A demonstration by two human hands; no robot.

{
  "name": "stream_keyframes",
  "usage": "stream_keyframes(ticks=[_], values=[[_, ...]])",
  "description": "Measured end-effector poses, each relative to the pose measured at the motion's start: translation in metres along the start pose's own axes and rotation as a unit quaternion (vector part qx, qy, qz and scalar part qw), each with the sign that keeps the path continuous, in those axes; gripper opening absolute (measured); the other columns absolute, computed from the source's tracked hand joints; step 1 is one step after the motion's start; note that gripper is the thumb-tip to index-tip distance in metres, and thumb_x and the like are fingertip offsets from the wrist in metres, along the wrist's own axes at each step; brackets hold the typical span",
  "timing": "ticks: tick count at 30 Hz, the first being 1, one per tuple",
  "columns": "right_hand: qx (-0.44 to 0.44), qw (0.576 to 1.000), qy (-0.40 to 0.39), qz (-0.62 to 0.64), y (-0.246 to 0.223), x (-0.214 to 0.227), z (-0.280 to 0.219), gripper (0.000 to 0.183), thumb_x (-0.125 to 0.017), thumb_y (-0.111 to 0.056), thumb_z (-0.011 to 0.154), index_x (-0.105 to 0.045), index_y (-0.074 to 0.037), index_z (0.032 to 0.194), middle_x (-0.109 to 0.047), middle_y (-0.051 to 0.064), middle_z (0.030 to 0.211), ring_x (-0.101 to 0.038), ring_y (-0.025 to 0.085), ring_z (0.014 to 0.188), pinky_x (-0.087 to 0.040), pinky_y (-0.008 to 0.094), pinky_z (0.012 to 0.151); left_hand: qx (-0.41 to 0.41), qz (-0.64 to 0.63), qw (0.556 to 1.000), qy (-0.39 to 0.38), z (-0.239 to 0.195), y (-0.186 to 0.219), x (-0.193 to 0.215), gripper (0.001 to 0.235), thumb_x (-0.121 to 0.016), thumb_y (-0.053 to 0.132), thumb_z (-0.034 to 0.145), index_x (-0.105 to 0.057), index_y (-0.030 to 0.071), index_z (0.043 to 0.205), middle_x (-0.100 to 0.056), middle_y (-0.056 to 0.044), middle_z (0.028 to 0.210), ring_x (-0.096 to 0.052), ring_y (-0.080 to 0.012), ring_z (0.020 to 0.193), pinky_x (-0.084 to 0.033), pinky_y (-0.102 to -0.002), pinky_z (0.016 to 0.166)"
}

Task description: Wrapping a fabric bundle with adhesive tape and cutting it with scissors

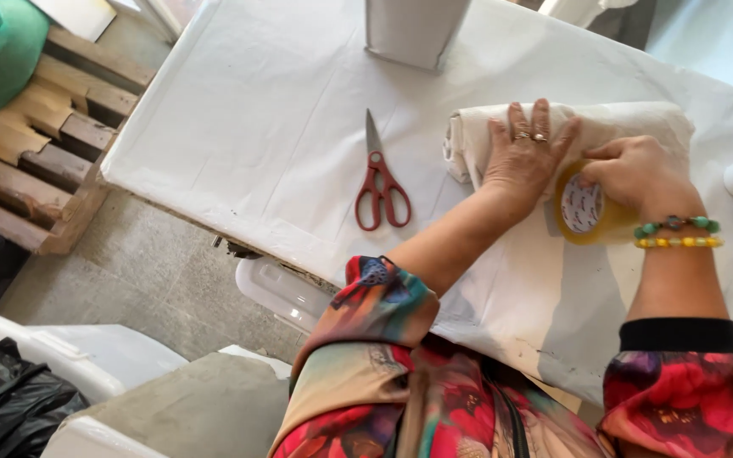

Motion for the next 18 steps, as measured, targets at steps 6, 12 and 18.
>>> stream_keyframes(ticks=[6, 12, 18], values=[[0.038, 0.997, -0.003, -0.073, 0.021, -0.005, 0.059, 0.036, -0.081, -0.028, 0.08, -0.085, -0.012, 0.112, -0.074, 0.005, 0.127, -0.064, 0.028, 0.115, -0.048, 0.042, 0.098, 0.026, 0.056, 0.994, 0.093, 0.014, 0.01, -0.009, 0.054, -0.032, 0.031, 0.108, -0.015, 0.034, 0.159, -0.031, -0.025, 0.162, -0.038, -0.0558, 0.143, -0.03, -0.072, 0.114], [-0.04, 0.999, -0.007, -0.035, 0.034, -0.005, 0.095, 0.027, -0.087, -0.013, 0.069, -0.087, -0.001, 0.094, -0.078, 0.016, 0.096, -0.065, 0.032, 0.085, -0.051, 0.045, 0.071, 0.054, 0.051, 0.978, 0.196, 0.041, 0.04, -0.043, 0.047, -0.034, 0.027, 0.108, -0.031, 0.025, 0.155, -0.039, -0.023, 0.158, -0.042, -0.0491, 0.145, -0.04, -0.064, 0.119], [-0.015, 0.997, 0.025, -0.07, 0.026, -0.003, 0.065, 0.038, -0.086, -0.025, 0.071, -0.087, -0.013, 0.108, -0.08, 0.012, 0.104, -0.068, 0.031, 0.092, -0.051, 0.043, 0.079, 0.112, -0.022, 0.93, 0.348, 0.062, 0.038, -0.041, 0.042, -0.045, 0.015, 0.102, -0.058, 0.017, 0.142, -0.068, -0.034, 0.128, -0.069, -0.0565, 0.113, -0.056, -0.069, 0.099]])
Point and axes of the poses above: each hand's wrist, its own z-axis towards the middle knuckle, its own x-axis out of the back of the hand, y = z × x, the point moved 7 cm from there along z, towards the middle knuckle
